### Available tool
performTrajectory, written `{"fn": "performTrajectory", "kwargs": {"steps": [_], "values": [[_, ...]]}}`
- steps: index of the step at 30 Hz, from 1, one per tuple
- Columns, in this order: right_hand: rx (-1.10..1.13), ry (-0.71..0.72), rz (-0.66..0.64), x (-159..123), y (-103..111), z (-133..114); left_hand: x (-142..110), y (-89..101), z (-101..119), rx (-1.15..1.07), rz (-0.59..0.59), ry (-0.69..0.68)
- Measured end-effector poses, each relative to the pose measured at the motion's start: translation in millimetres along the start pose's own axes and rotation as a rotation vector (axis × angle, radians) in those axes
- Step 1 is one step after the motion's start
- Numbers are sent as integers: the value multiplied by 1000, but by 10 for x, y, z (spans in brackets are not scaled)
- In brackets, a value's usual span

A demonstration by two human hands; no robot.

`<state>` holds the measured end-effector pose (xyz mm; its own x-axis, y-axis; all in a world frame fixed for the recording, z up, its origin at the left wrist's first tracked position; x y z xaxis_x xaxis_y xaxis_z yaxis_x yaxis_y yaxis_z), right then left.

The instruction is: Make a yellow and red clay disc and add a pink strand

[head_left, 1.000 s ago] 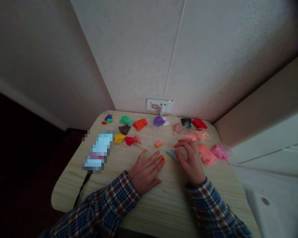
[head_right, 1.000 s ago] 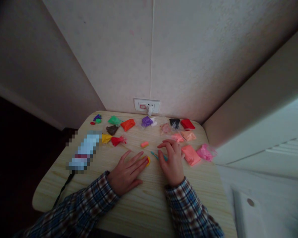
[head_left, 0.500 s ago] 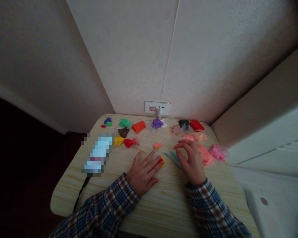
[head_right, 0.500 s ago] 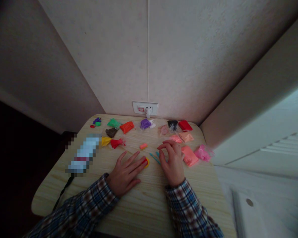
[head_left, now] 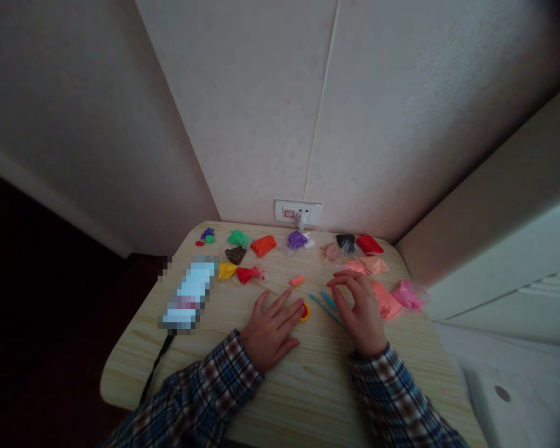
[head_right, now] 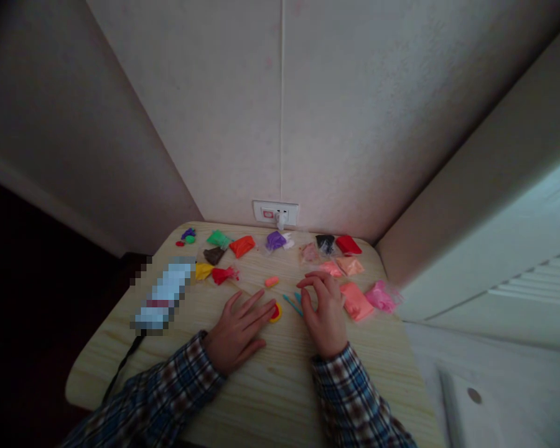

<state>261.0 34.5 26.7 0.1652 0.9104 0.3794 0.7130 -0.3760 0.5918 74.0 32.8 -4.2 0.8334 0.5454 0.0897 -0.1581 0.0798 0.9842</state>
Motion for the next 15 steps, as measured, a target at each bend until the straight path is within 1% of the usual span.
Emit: {"fn": "performTrajectory", "kwargs": {"steps": [4, 7, 9, 12, 15], "values": [[83, 58, -35, 11, -6, -93, -12, 20, -9, -16, 47, -11], [148, 108, -96, -6, -16, -310, -30, 50, -33, -31, 123, -6], [197, 144, -127, -40, 8, -557, -43, 62, -59, -27, 181, 6], [300, 219, -159, -102, 119, -1045, -55, 54, -133, 4, 275, 48], [309, 371, -240, -148, 254, -1594, -66, 28, -248, 35, 368, 100]]}}
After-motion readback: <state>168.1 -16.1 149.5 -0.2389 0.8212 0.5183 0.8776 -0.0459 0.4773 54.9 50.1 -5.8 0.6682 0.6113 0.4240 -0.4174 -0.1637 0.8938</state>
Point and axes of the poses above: each hand's wrist, its own x-axis towards the middle knuckle, its own y-axis out of the back of the hand, z = x × y, the point moved 5 cm from there along x, towards the middle knuckle, and after that the axes turned 5 degrees about -z, right-handed, at the moved point
